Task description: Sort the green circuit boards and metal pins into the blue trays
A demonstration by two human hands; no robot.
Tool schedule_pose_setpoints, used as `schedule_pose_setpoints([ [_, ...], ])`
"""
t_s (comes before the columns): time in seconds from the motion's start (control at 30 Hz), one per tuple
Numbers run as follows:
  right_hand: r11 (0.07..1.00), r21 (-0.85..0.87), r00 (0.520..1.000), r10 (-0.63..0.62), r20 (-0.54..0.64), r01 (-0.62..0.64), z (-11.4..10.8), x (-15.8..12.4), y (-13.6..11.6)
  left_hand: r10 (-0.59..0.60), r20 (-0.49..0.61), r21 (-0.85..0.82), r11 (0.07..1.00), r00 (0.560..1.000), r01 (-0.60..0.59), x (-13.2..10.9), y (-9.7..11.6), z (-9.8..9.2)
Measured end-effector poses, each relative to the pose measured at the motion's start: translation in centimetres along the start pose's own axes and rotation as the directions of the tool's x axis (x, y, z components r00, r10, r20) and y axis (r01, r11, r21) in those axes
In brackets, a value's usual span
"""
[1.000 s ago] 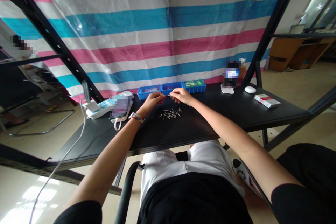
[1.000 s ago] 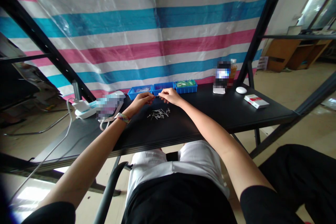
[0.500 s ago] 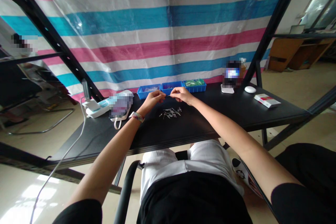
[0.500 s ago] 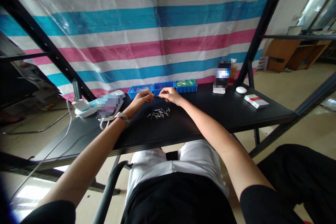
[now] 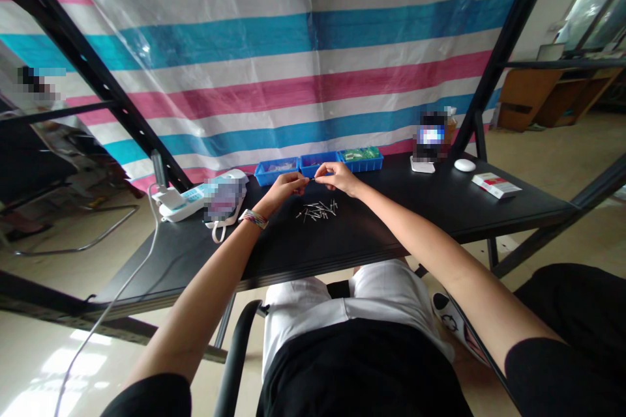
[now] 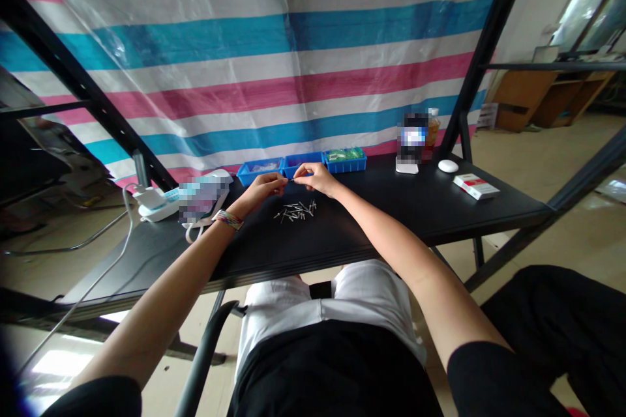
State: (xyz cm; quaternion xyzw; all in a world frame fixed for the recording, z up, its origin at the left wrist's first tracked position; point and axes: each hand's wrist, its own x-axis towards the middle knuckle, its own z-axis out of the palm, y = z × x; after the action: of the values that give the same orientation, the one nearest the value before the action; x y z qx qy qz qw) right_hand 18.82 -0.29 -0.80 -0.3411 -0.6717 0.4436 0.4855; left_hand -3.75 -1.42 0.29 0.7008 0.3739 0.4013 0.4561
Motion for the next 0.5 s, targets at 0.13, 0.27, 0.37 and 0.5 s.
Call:
schedule_pose_setpoints([
  [0.13, 0.995, 0.075, 0.998, 0.058, 0.012, -0.058, 0.06, 0.02, 0.20, 0.027, -0.002, 0.000, 1.000, 1.000, -0.027, 0.00, -0.16, 0.00],
  [0.27, 0.983, 0.153, 0.994, 0.096, 0.054, -0.104, 0.11, -0.07, 0.25, 0.049, -0.007, 0.014, 0.999, 0.999, -0.049, 0.05, -0.23, 0.05],
  [0.37, 0.974, 0.185, 0.989, 0.118, 0.092, -0.133, 0.06, -0.15, 0.22, 0.067, -0.003, 0.039, 0.997, 0.998, -0.067, 0.08, -0.16, 0.06],
  [0.5, 0.972, 0.174, 0.986, 0.142, 0.092, -0.156, 0.07, -0.04, 0.53, 0.065, 0.021, 0.091, 0.994, 0.998, -0.067, 0.21, -0.33, -0.04],
])
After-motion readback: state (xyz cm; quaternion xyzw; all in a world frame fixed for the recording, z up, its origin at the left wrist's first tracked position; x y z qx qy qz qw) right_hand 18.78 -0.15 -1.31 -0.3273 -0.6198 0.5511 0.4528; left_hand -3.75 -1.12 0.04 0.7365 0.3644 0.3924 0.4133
